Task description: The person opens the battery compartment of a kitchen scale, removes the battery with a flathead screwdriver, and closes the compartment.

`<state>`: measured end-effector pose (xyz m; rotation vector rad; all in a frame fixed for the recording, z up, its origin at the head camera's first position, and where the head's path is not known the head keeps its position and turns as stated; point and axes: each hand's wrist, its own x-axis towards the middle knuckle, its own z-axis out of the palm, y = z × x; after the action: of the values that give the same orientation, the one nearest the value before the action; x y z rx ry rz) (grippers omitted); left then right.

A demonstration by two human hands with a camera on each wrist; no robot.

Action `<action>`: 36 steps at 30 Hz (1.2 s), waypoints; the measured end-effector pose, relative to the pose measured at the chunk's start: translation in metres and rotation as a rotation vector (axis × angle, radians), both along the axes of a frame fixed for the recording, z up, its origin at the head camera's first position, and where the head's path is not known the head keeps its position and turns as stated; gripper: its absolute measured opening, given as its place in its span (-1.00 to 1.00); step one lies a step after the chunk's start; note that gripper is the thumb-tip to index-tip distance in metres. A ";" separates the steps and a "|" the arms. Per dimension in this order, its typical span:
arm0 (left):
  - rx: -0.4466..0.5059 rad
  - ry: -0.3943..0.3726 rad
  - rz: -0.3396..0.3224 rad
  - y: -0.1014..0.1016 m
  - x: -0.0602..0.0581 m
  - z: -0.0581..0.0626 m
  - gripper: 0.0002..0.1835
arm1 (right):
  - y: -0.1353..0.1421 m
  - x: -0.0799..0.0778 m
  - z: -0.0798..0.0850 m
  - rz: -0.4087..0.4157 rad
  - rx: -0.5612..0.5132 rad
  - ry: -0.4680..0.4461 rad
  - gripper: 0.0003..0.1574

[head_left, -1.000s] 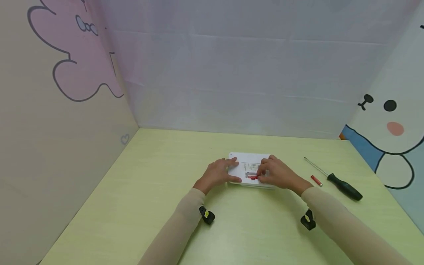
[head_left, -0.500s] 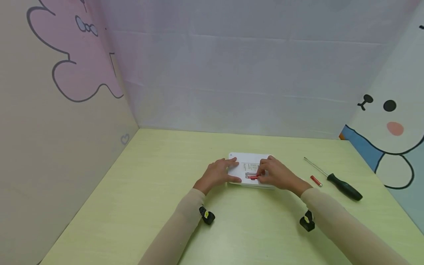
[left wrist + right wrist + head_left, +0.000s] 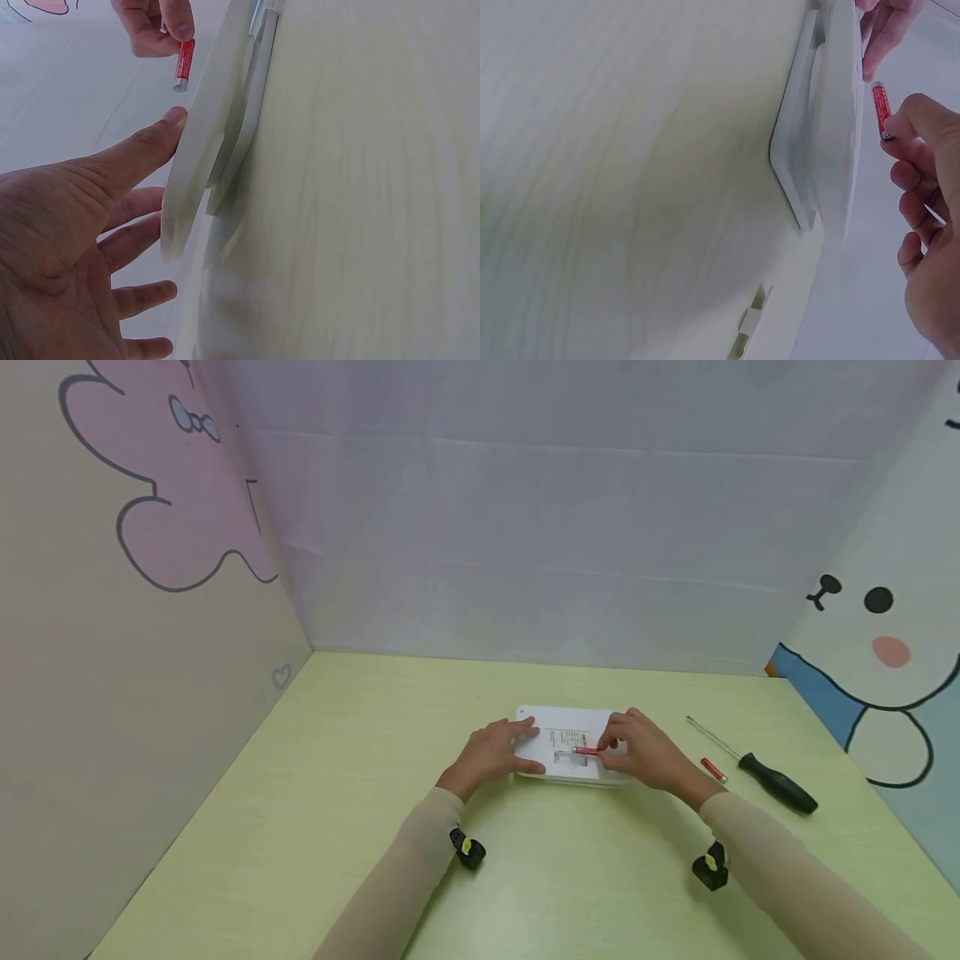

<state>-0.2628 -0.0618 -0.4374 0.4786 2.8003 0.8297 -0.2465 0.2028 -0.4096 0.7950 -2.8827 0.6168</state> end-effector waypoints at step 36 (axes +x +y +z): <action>0.015 0.012 -0.003 0.000 -0.001 -0.003 -0.14 | 0.127 0.039 -0.028 -0.424 0.135 0.005 -0.73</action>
<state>-0.2643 -0.0619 -0.4401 0.4917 2.8058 0.8503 -0.2076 0.3300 -0.4378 0.1766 -2.9725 0.3725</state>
